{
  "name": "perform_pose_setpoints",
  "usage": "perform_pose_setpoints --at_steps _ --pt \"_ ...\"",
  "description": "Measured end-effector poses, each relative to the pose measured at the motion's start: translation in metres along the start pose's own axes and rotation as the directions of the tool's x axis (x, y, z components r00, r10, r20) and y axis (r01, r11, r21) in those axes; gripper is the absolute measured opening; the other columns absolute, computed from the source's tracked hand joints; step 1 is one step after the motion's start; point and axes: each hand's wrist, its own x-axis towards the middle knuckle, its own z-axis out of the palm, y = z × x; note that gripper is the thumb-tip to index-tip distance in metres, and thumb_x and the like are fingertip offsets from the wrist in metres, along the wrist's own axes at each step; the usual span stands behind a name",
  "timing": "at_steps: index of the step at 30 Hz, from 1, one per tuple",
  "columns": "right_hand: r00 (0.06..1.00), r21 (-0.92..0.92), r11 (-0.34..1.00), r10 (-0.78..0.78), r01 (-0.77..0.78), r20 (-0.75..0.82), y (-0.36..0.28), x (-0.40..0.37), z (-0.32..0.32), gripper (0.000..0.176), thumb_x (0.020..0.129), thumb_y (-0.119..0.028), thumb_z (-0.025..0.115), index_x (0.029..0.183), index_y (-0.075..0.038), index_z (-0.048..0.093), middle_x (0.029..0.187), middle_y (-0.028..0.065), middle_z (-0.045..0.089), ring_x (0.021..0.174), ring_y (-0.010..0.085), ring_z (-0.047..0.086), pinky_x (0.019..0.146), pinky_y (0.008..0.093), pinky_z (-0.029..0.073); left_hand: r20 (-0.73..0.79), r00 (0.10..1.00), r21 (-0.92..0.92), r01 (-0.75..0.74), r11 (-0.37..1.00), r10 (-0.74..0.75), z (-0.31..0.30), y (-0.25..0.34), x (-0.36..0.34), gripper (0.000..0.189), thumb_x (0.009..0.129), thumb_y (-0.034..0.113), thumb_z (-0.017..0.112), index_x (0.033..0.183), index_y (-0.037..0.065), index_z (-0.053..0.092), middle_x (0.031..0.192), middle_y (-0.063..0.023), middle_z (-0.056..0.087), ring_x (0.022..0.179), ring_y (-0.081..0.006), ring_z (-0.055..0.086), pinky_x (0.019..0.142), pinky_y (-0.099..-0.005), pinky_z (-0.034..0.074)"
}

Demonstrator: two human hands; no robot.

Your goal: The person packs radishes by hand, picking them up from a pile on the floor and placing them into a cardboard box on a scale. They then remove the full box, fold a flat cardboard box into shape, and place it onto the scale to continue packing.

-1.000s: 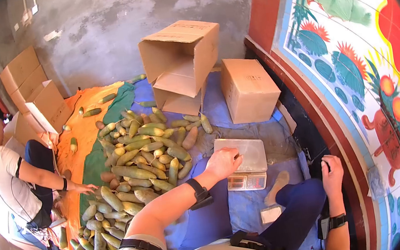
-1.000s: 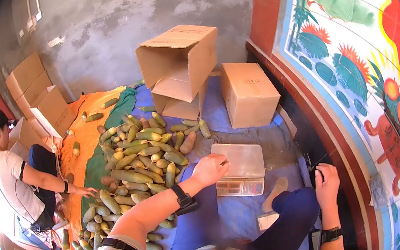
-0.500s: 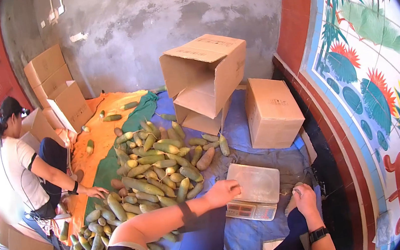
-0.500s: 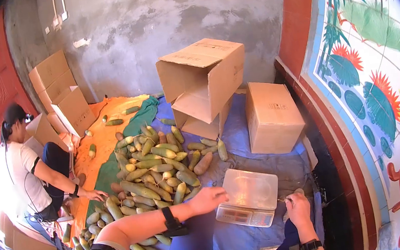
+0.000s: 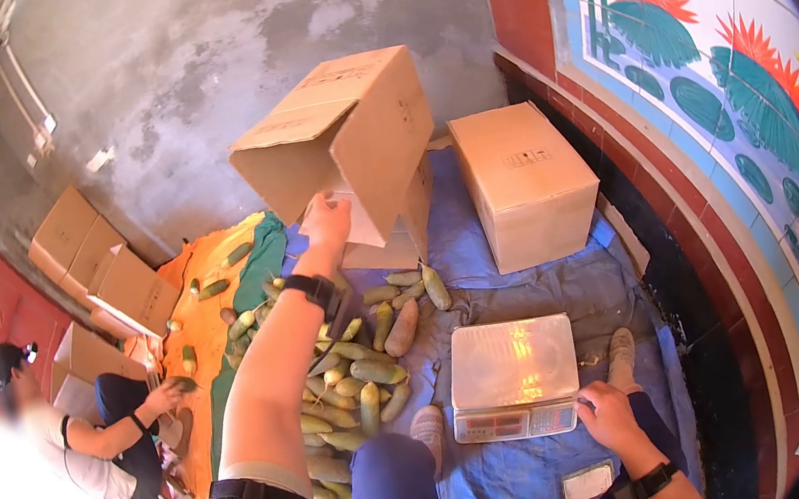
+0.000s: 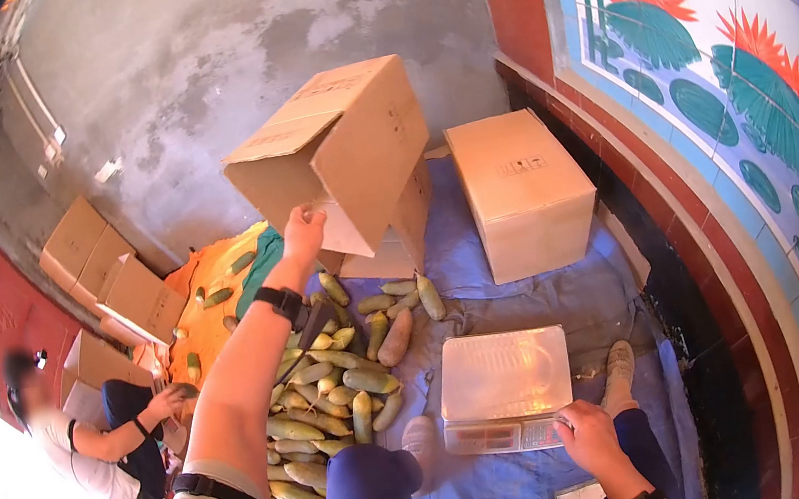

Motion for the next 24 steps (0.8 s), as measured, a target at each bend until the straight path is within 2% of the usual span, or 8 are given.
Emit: perform_pose_setpoints --at_steps 3,5,6,8,12,14,21,24 --pt "0.996 0.031 0.996 0.084 -0.084 -0.014 0.002 -0.004 -0.010 0.014 0.073 -0.012 0.062 0.083 -0.003 0.062 0.080 0.0141 0.060 0.077 0.0331 0.058 0.069 0.0392 0.046 -0.133 0.989 -0.003 0.060 0.998 -0.060 0.029 -0.016 0.051 0.046 0.079 0.022 0.062 0.116 0.000 0.048 0.105 -0.0192 0.060 0.093 -0.0291 0.060 0.080 -0.0366 0.047" --pt "0.993 0.044 0.993 0.113 -0.112 -0.033 0.002 -0.006 -0.017 0.013 0.072 -0.011 0.063 0.083 -0.002 0.061 0.080 0.0142 0.060 0.076 0.0332 0.058 0.069 0.0394 0.046 -0.213 0.977 -0.148 -0.056 0.987 0.023 0.048 -0.020 0.074 0.048 0.082 0.022 0.059 0.122 0.000 0.045 0.114 -0.0202 0.056 0.099 -0.0282 0.058 0.081 -0.0381 0.046" --pt "0.991 0.054 0.991 0.128 -0.125 -0.045 0.002 -0.006 -0.021 0.013 0.072 -0.010 0.063 0.083 -0.002 0.061 0.080 0.0143 0.060 0.076 0.0332 0.058 0.069 0.0395 0.046 -0.200 0.979 -0.153 -0.058 0.987 0.026 0.048 -0.005 0.072 0.048 0.082 0.022 0.059 0.122 0.000 0.045 0.114 -0.0202 0.056 0.099 -0.0282 0.058 0.081 -0.0381 0.046" --pt "0.991 0.050 0.992 0.116 -0.112 -0.064 -0.003 -0.006 -0.025 0.014 0.072 -0.009 0.064 0.083 -0.002 0.061 0.080 0.0143 0.060 0.076 0.0332 0.058 0.068 0.0397 0.046 0.042 0.974 -0.324 0.226 0.919 -0.225 0.034 0.041 0.057 0.049 0.084 0.021 0.056 0.124 -0.004 0.043 0.118 -0.0184 0.054 0.108 -0.0285 0.052 0.088 -0.0366 0.042" --pt "0.996 0.081 0.996 0.052 -0.046 -0.077 -0.012 -0.001 -0.026 0.015 0.071 -0.008 0.065 0.083 -0.001 0.060 0.081 0.0141 0.060 0.077 0.0330 0.058 0.068 0.0400 0.047 0.014 0.958 -0.320 0.276 0.906 -0.287 0.054 0.024 0.073 0.043 0.085 0.024 0.054 0.117 -0.005 0.050 0.114 -0.0198 0.057 0.104 -0.0308 0.055 0.086 -0.0378 0.043" --pt "0.996 0.102 0.993 0.058 -0.052 -0.061 -0.016 0.000 -0.027 0.015 0.071 -0.009 0.065 0.083 -0.001 0.060 0.081 0.0142 0.060 0.077 0.0331 0.058 0.068 0.0400 0.047 -0.187 0.975 0.061 0.136 0.989 -0.123 0.058 0.018 0.073 0.037 0.085 0.027 0.052 0.102 -0.006 0.058 0.101 -0.0236 0.061 0.095 -0.0337 0.058 0.081 -0.0393 0.044" --pt "0.998 0.141 0.989 0.042 -0.034 -0.054 -0.025 -0.002 -0.026 0.015 0.072 -0.010 0.065 0.083 -0.002 0.060 0.081 0.0140 0.060 0.077 0.0331 0.058 0.068 0.0404 0.047 -0.446 0.889 0.113 -0.060 0.992 0.104 0.000 0.034 0.046 0.038 0.088 0.031 0.050 0.070 -0.003 0.053 0.074 -0.0261 0.057 0.071 -0.0419 0.056 0.064 -0.0479 0.043" --pt "0.997 0.140 0.990 -0.004 0.014 -0.072 -0.032 -0.001 -0.027 0.013 0.073 -0.011 0.063 0.082 -0.002 0.060 0.080 0.0139 0.060 0.076 0.0326 0.058 0.067 0.0398 0.047 -0.570 0.772 0.203 -0.200 0.958 0.282 -0.049 0.059 0.042 0.039 0.090 0.029 0.049 0.066 -0.002 0.051 0.066 -0.0244 0.054 0.061 -0.0392 0.052 0.057 -0.0456 0.041"
